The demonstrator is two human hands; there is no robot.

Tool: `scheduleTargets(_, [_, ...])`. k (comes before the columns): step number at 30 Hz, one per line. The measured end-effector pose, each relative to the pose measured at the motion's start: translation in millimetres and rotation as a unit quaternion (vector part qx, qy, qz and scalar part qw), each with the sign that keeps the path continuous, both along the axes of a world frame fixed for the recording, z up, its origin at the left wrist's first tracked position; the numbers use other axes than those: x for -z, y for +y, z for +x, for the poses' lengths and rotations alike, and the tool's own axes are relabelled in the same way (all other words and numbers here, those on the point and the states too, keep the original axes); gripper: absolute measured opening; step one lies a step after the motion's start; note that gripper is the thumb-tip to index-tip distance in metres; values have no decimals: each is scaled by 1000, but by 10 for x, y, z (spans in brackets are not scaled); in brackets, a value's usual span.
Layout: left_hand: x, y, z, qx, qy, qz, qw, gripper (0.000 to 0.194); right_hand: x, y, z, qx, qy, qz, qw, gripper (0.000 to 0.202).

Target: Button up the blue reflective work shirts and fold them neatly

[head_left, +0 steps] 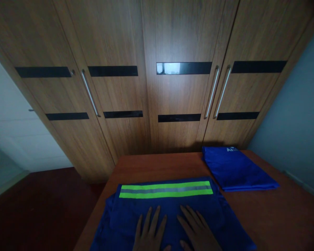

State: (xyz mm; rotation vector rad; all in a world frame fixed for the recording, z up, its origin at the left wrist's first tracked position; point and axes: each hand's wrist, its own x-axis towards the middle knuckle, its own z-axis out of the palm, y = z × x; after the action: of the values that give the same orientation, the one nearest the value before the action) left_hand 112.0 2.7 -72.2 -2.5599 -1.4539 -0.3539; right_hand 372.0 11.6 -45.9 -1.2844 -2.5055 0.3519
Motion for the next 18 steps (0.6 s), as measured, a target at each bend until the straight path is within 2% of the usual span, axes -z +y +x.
scheduleTargets(3, [-267,60,76,5,-10,-12,1000,72,-145,45,-94,27,18,-9,999,49])
scheduleTargets(6, [-552,186,163,-26,-34,-18,999,63,-283,166,-243,53,41,16,998,48])
scheduleTargets(8, [-637,297,185,-51,-48,-19,997,61,-331,287,-328,48,37,32,998,51])
scheduleTargets(12, [-550,467,125,-65,-50,-27,996,61,-271,555,-336,42,15,30,999,55])
scheduleTargets(15, [-463,495,60,-53,-43,-33,997,62,-143,700,-187,44,12,19,999,56])
scheduleTargets(18, [-460,485,32,-50,-35,-49,997,62,-22,784,24,76,13,36,996,55])
